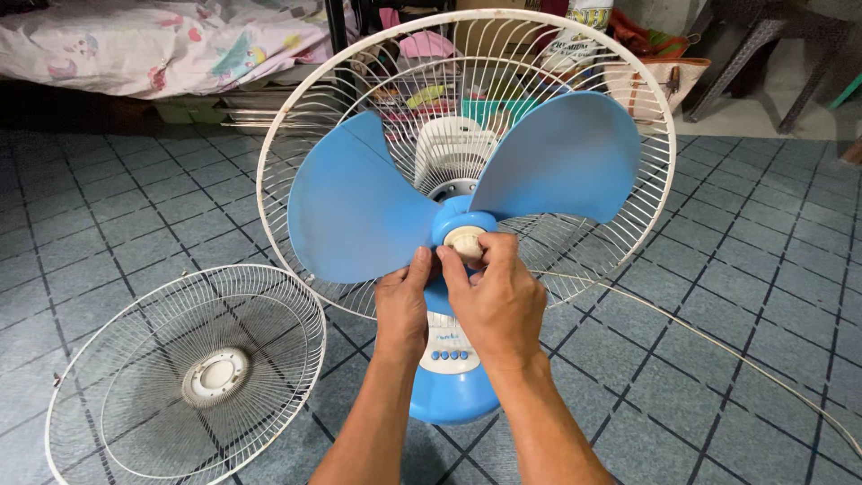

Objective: The person disassembles a blue pedestal fan by removing the front grille, unscrewing the central hub cap, and detaching the fan blades. The parts are placed on the floor next to the fan base.

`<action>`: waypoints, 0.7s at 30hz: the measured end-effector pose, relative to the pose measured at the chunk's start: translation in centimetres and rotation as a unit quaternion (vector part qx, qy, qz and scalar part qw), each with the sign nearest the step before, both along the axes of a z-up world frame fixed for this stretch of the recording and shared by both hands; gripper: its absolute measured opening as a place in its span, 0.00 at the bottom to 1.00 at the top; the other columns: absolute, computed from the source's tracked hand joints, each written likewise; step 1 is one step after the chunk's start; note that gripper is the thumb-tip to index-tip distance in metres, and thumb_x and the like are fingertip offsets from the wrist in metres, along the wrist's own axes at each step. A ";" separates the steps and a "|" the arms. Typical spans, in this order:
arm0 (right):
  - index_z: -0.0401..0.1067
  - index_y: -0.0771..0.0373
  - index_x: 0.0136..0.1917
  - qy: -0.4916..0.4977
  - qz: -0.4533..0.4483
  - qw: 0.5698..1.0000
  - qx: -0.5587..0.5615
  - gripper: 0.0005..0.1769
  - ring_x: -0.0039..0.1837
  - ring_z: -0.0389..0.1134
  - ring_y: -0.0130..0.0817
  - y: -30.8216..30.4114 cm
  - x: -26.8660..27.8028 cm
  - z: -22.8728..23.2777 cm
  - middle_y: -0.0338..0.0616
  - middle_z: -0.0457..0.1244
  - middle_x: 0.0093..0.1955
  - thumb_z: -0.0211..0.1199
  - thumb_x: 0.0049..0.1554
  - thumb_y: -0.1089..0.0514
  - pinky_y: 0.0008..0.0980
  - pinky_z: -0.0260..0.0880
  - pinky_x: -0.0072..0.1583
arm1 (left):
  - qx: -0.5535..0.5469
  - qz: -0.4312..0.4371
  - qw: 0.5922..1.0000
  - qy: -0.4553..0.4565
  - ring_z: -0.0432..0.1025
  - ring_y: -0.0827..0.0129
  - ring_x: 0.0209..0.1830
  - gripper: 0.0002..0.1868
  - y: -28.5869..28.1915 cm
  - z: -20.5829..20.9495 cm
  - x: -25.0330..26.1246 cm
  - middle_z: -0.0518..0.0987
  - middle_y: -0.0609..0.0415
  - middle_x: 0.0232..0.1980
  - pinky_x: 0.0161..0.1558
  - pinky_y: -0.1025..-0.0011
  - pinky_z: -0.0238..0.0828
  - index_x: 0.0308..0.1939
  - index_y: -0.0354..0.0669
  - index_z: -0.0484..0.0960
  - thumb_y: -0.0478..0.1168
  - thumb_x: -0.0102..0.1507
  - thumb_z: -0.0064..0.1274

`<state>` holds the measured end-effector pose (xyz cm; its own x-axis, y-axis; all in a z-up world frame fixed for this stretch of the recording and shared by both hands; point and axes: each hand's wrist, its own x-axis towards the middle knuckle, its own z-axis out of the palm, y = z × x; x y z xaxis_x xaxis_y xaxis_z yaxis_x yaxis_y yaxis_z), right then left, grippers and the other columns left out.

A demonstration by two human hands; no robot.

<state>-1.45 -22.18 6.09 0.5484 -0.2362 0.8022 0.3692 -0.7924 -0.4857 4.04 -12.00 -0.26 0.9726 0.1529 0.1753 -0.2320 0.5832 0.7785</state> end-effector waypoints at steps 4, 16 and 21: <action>0.66 0.63 0.49 -0.045 0.018 0.998 -0.030 0.18 0.36 0.73 0.40 0.0 0.3 -0.2 0.44 0.68 0.36 0.71 0.58 0.51 0.39 0.71 0.36 | 0.029 0.035 0.999 0.006 0.76 0.70 0.47 0.17 -0.6 0.2 -0.1 0.84 0.53 0.47 0.53 0.69 0.73 0.49 0.32 0.85 0.45 0.67 0.55; 0.65 0.62 0.43 -0.140 0.052 0.966 -0.210 0.13 0.34 0.67 0.46 -2.3 1.1 1.4 0.47 0.62 0.35 0.69 0.58 0.57 0.43 0.67 0.35 | 0.014 0.068 0.997 -0.021 0.73 0.72 0.38 0.07 -1.6 1.4 -0.6 0.82 0.56 0.39 0.44 0.70 0.72 0.43 0.36 0.83 0.37 0.66 0.57; 0.64 0.62 0.41 -0.151 0.072 0.951 -0.259 0.14 0.34 0.66 0.44 -3.1 1.2 2.0 0.46 0.61 0.34 0.69 0.58 0.58 0.41 0.67 0.34 | -0.021 0.071 0.997 -0.009 0.75 0.71 0.38 0.07 -2.0 1.2 -0.6 0.83 0.54 0.40 0.45 0.69 0.74 0.44 0.36 0.83 0.36 0.65 0.57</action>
